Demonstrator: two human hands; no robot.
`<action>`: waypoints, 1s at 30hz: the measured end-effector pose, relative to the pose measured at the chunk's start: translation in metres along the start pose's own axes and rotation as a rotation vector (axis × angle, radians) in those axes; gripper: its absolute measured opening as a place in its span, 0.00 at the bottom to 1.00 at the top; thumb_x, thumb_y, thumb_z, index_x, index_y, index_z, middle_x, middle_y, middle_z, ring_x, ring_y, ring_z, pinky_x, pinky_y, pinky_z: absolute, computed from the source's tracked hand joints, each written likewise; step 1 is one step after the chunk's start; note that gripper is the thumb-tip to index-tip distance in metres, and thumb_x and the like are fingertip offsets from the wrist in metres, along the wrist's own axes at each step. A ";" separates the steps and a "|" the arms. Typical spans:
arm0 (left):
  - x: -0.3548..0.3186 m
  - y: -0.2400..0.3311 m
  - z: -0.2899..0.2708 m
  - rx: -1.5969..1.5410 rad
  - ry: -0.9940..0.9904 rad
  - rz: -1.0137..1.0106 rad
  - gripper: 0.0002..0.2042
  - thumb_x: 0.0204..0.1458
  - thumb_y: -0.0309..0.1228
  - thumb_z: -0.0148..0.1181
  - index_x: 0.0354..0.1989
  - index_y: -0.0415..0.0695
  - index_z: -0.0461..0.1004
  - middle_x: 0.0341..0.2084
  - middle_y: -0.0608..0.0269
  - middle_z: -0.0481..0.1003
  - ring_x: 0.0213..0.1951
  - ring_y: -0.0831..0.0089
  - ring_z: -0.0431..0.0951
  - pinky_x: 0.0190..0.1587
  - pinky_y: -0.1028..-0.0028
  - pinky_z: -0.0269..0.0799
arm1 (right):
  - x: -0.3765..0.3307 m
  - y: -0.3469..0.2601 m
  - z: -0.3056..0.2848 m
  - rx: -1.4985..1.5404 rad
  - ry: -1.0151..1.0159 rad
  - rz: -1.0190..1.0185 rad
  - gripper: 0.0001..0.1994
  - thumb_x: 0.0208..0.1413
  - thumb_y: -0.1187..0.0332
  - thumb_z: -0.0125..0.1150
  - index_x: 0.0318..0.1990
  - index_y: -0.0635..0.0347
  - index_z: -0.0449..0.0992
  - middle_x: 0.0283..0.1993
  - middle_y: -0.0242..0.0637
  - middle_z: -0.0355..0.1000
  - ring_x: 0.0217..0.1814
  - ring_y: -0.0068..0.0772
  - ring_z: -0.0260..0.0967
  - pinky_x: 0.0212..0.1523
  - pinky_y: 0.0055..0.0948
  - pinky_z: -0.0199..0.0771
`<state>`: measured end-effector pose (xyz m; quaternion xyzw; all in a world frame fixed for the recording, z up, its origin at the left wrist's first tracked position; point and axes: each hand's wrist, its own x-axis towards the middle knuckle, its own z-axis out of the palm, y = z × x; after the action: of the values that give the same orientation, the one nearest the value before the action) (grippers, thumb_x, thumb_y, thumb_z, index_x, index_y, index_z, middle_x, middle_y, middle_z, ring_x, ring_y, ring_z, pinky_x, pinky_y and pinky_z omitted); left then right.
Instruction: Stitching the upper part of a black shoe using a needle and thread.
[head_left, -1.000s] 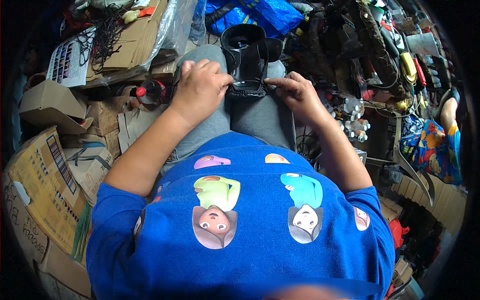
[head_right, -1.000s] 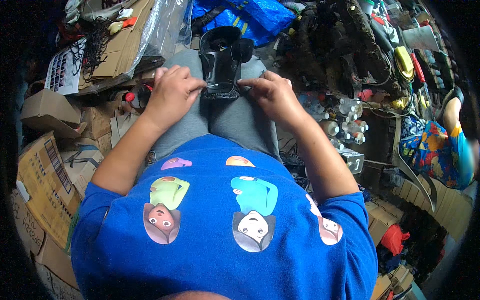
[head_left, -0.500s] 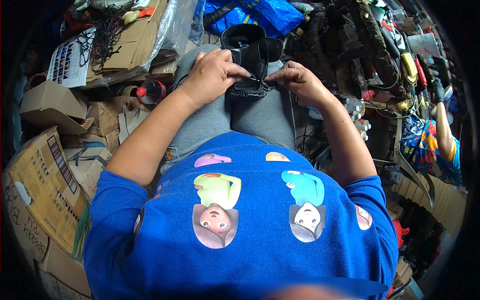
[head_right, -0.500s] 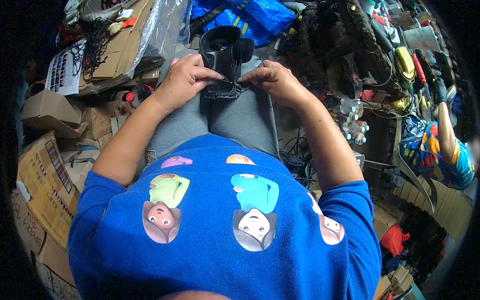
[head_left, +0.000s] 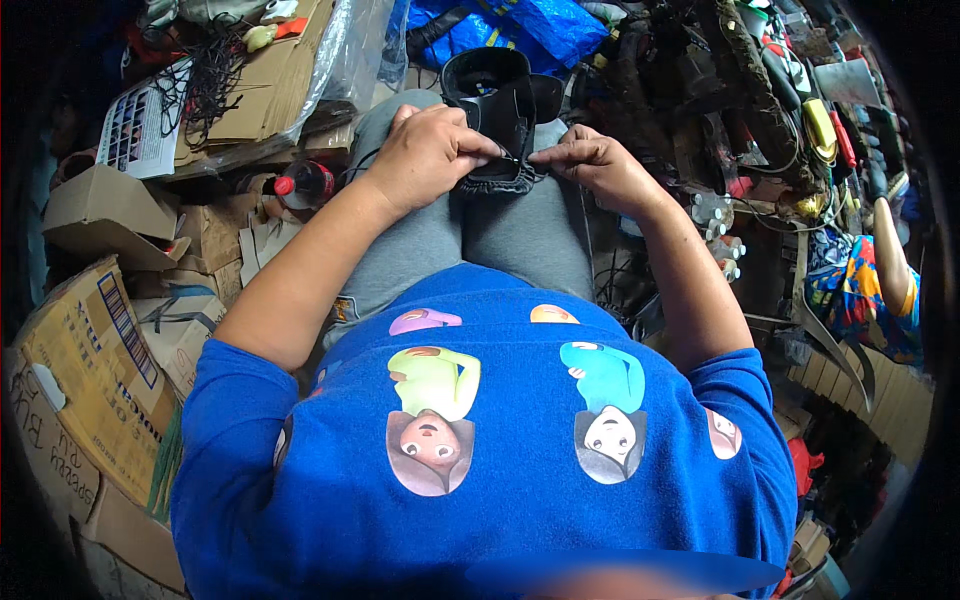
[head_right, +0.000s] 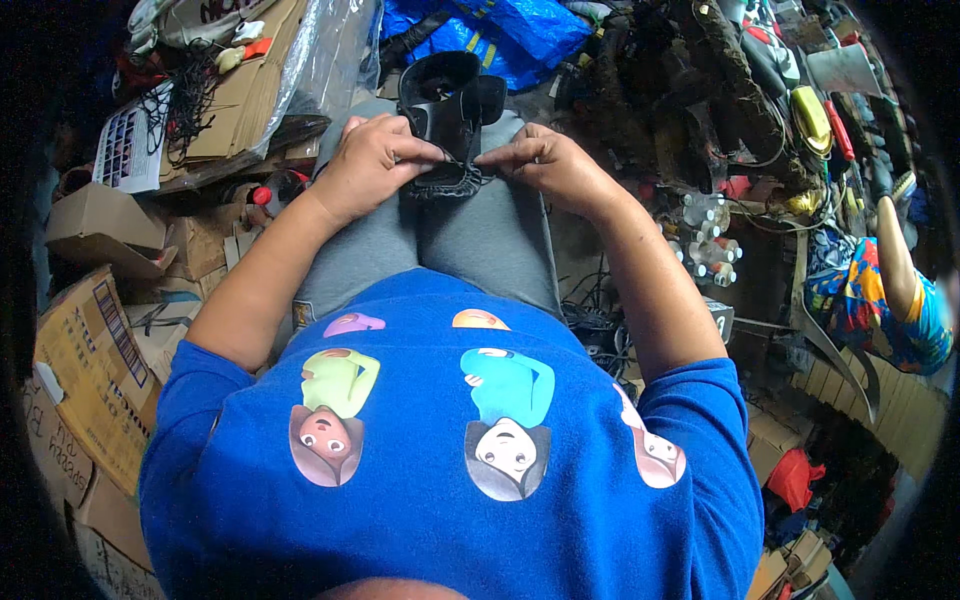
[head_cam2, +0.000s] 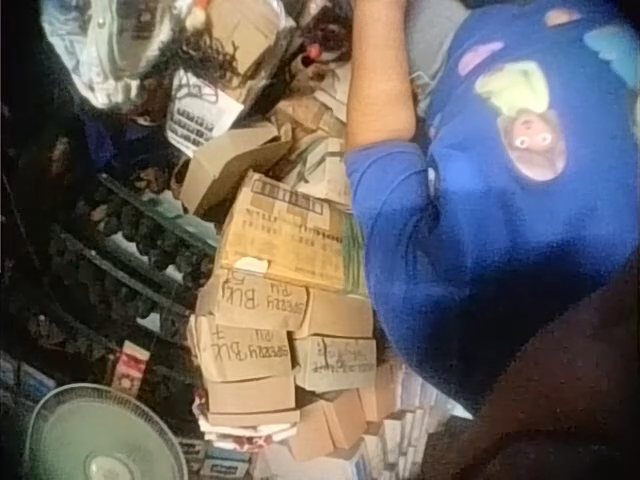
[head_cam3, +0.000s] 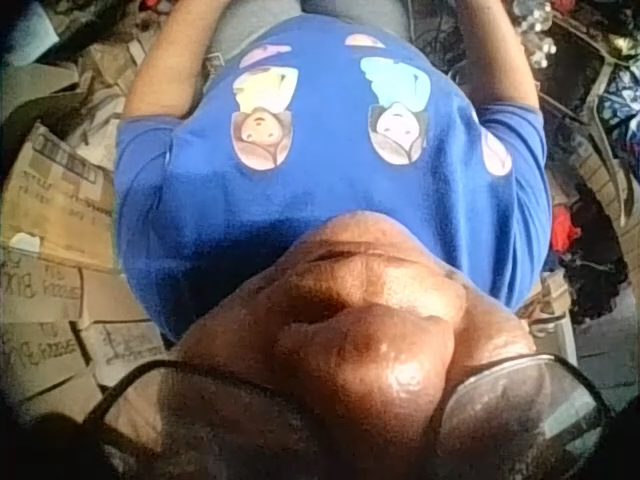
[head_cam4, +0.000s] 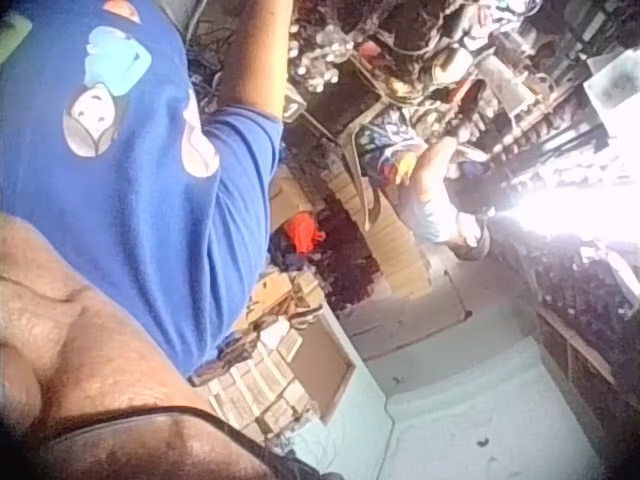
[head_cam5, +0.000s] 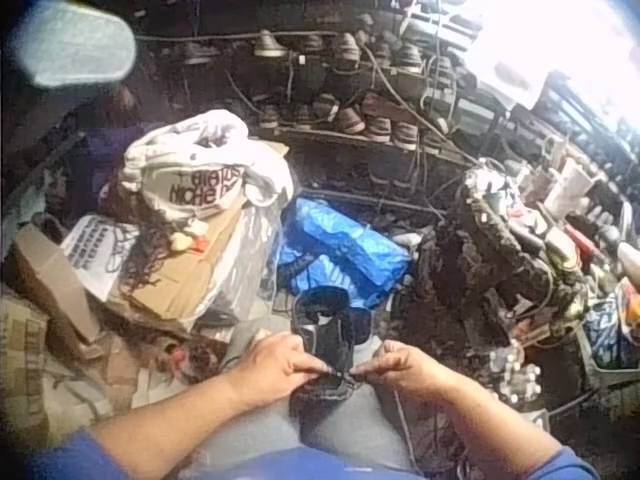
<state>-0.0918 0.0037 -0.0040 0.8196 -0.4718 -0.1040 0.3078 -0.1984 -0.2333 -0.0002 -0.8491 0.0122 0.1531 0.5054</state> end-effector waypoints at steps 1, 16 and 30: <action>0.002 0.000 0.001 0.002 0.001 0.000 0.08 0.44 0.32 0.62 0.32 0.59 0.81 0.24 0.70 0.71 0.37 0.71 0.71 0.45 0.67 0.56 | 0.000 0.002 0.000 0.016 -0.011 -0.007 0.14 0.50 0.75 0.59 0.43 0.45 0.81 0.29 0.28 0.62 0.36 0.23 0.61 0.42 0.22 0.64; 0.004 0.018 0.007 0.012 0.030 -0.175 0.07 0.45 0.34 0.61 0.34 0.53 0.79 0.25 0.69 0.76 0.36 0.73 0.74 0.45 0.65 0.52 | -0.003 -0.008 0.014 0.422 0.023 0.163 0.14 0.51 0.75 0.62 0.47 0.62 0.76 0.38 0.28 0.75 0.39 0.16 0.69 0.44 0.18 0.69; 0.011 0.014 -0.010 0.040 -0.107 -0.018 0.06 0.43 0.35 0.63 0.28 0.49 0.75 0.26 0.67 0.75 0.39 0.68 0.72 0.46 0.62 0.55 | 0.008 -0.017 0.006 0.146 0.012 0.093 0.08 0.48 0.67 0.66 0.29 0.62 0.77 0.26 0.26 0.71 0.30 0.16 0.64 0.34 0.19 0.64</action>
<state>-0.0915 -0.0063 0.0142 0.8230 -0.4823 -0.1409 0.2649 -0.1890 -0.2187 0.0099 -0.8095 0.0656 0.1699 0.5582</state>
